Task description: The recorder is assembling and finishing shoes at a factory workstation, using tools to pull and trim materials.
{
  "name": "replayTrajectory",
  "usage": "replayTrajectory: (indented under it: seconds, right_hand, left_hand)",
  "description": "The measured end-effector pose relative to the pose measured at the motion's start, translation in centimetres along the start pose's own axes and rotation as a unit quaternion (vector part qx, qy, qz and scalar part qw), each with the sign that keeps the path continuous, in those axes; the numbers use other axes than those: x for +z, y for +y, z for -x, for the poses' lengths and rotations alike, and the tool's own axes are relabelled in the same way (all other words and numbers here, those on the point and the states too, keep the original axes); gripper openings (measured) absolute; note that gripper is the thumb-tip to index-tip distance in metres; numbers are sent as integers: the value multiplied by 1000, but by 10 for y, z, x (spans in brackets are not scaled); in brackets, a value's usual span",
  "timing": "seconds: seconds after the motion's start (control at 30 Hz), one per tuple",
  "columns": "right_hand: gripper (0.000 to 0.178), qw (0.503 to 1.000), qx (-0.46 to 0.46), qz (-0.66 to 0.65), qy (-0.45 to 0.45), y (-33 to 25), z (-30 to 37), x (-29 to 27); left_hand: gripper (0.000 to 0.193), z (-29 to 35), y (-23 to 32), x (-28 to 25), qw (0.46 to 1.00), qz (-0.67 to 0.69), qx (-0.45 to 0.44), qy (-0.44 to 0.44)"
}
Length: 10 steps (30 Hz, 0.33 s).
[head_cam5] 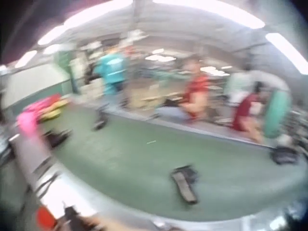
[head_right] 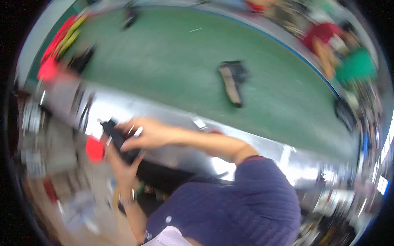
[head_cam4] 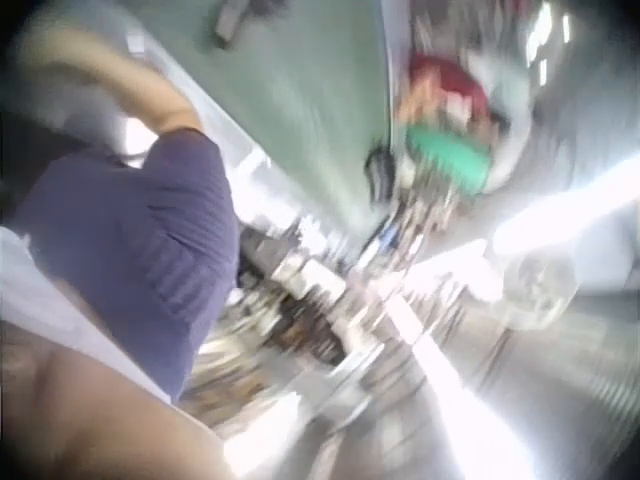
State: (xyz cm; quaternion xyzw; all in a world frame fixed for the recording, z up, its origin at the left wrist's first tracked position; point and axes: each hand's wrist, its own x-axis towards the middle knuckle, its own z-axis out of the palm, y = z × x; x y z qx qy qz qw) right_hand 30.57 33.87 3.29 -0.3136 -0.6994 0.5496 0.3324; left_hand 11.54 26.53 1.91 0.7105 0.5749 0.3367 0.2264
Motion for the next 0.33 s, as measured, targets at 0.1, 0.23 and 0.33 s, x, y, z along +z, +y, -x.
replayTrajectory:
  seconds: [0.1, 0.23, 0.33]
  right_hand:
    - [76, 994, 14, -106, -20, 11, -7, 11]
    - [96, 989, 44, -138, 0, 17, 4, 16]
    - [112, 993, 40, -105, -23, 19, 15, 7]
  left_hand:
    - [116, 10, 2, -5, 968, 246, -40, 9]
    - [131, -3, -20, -5, 978, 99, 184, -19]
    - [126, -25, -53, 33, 985, 96, 143, -20]
